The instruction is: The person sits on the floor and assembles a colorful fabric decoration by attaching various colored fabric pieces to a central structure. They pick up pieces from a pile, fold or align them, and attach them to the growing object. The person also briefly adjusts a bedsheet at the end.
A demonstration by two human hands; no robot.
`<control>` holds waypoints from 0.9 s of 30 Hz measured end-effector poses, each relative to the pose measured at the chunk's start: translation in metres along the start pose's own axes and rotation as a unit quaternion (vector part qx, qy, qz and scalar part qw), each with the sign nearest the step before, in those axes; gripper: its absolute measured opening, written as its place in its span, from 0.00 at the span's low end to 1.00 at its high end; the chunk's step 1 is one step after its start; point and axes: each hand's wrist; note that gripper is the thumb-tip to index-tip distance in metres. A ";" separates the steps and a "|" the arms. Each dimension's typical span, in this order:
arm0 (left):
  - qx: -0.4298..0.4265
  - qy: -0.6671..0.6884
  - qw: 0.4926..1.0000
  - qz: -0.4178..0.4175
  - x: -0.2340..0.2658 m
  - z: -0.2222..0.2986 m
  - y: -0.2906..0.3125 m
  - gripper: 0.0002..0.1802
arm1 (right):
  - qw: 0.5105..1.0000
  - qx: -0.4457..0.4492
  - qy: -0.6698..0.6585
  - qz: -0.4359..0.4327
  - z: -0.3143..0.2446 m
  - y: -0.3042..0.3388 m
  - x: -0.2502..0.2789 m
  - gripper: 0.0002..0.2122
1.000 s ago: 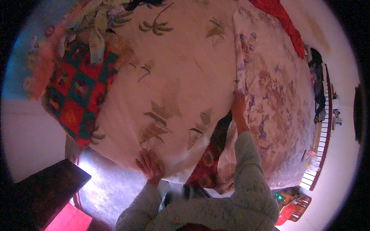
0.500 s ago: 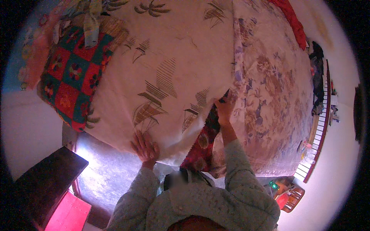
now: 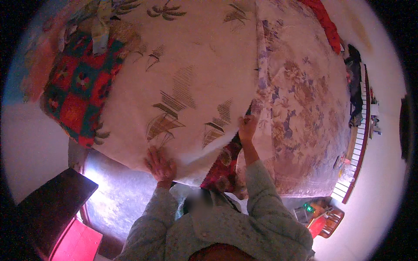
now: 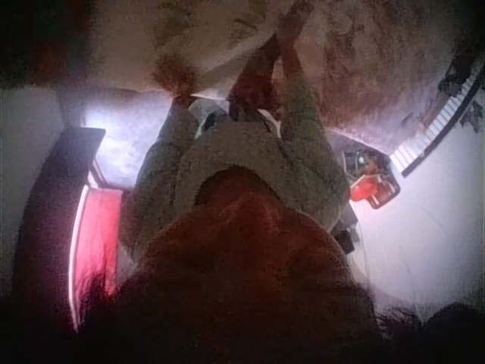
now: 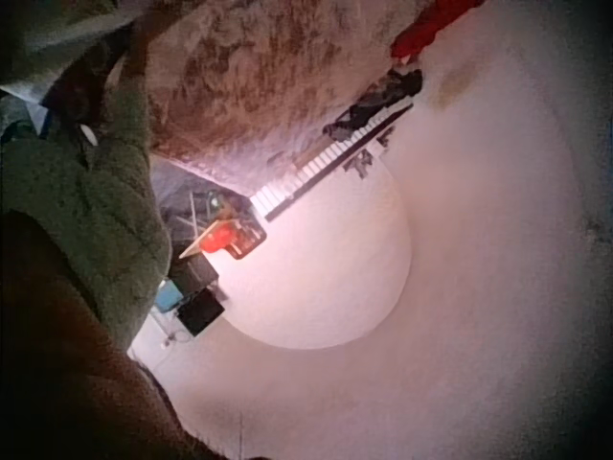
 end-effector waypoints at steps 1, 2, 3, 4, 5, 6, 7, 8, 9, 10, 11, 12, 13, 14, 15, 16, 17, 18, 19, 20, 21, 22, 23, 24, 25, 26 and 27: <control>0.000 -0.007 1.000 0.003 -0.005 -0.002 0.000 0.36 | 0.990 0.031 0.138 0.005 0.001 0.000 0.002 0.08; -0.006 -0.010 1.000 0.004 -0.009 -0.001 -0.001 0.36 | 0.992 0.040 0.115 0.017 0.026 -0.003 0.005 0.09; -0.012 -0.007 1.000 0.007 -0.007 0.000 -0.001 0.36 | 0.994 0.051 0.090 0.023 0.030 -0.005 0.005 0.11; -0.018 -0.004 1.000 0.010 -0.004 0.002 -0.002 0.36 | 0.984 0.044 0.173 0.023 0.036 -0.001 0.006 0.12; -0.016 -0.005 1.000 0.017 -0.001 0.001 -0.002 0.36 | 0.967 0.042 0.250 0.016 0.019 0.002 0.006 0.12; -0.010 -0.007 1.000 0.017 0.001 0.001 -0.002 0.36 | 0.971 0.031 0.237 0.005 -0.003 0.007 0.015 0.14; -0.004 -0.008 1.000 0.017 0.002 0.002 -0.002 0.36 | 0.974 0.021 0.226 -0.006 -0.026 0.016 0.028 0.15; 0.000 -0.006 1.000 0.018 0.003 0.004 -0.004 0.36 | 0.976 0.011 0.215 -0.013 -0.035 0.024 0.041 0.16; -0.002 -0.007 1.000 0.018 0.003 0.005 -0.005 0.35 | 0.990 0.043 0.128 0.030 -0.023 0.027 0.053 0.18; 0.001 -0.012 1.000 0.020 0.003 0.005 -0.005 0.35 | 0.990 0.063 0.114 0.055 -0.017 0.029 0.066 0.20; 0.001 -0.013 1.000 0.020 0.004 0.005 -0.004 0.35 | 0.988 0.083 0.105 0.081 -0.011 0.032 0.082 0.22; 0.002 -0.012 1.000 0.022 0.004 0.006 -0.004 0.35 | 0.976 0.062 0.186 0.094 -0.005 0.034 0.094 0.25; 0.000 -0.008 1.000 0.021 0.005 0.006 -0.004 0.36 | 0.957 0.038 0.268 0.108 0.001 0.037 0.109 0.28; -0.004 -0.004 1.000 0.018 0.006 0.007 -0.004 0.36 | 0.925 -0.016 0.360 0.121 0.026 0.038 0.117 0.30; -0.004 0.000 1.000 0.004 0.007 0.008 -0.004 0.36 | 0.914 -0.030 0.387 0.116 0.063 0.039 0.126 0.32; -0.003 0.003 1.000 -0.010 0.008 0.009 -0.004 0.36 | 0.903 -0.043 0.412 0.110 0.100 0.040 0.136 0.34; 0.014 0.000 1.000 -0.016 0.009 0.007 -0.002 0.36 | 0.908 -0.032 0.411 0.071 0.092 0.036 0.126 0.32; -0.003 -0.007 1.000 0.006 0.004 0.003 -0.002 0.36 | 0.908 -0.035 0.415 0.040 0.082 0.047 0.125 0.30; -0.014 -0.012 0.999 0.029 -0.004 -0.002 -0.001 0.37 | 0.907 -0.034 0.421 0.006 0.070 0.050 0.124 0.28; -0.030 -0.013 0.998 0.050 -0.010 -0.004 0.000 0.37 | 0.952 -0.108 0.281 -0.062 0.078 0.048 0.130 0.27; -0.026 -0.026 0.998 0.042 -0.011 -0.004 0.001 0.36 | 0.966 -0.179 0.135 -0.127 0.092 0.043 0.140 0.25; -0.022 -0.038 0.998 0.034 -0.013 -0.003 0.001 0.36 | 0.969 -0.179 0.078 -0.150 0.108 0.044 0.144 0.24; 0.003 -0.053 0.998 0.034 -0.014 -0.002 0.002 0.36 | 0.967 -0.170 0.025 -0.190 0.117 0.028 0.139 0.23; -0.004 -0.048 0.998 0.035 -0.013 -0.001 0.002 0.36 | 0.977 -0.105 0.062 -0.175 0.125 0.035 0.139 0.23; -0.010 -0.043 0.998 0.036 -0.010 -0.001 0.002 0.36 | 0.980 -0.047 0.112 -0.154 0.131 0.037 0.145 0.22; -0.014 -0.038 0.998 0.039 -0.008 0.000 0.002 0.36 | 0.978 0.010 0.165 -0.128 0.130 0.038 0.149 0.22; -0.018 -0.033 0.998 0.050 -0.008 0.000 0.001 0.36 | 0.967 0.061 0.229 -0.096 0.128 0.035 0.158 0.22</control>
Point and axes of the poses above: each hand's wrist, its own y-axis away from the middle knuckle, its own x-axis out of the back of the hand, z = x × y, and after that the axes turned 8 degrees about -z, right-handed
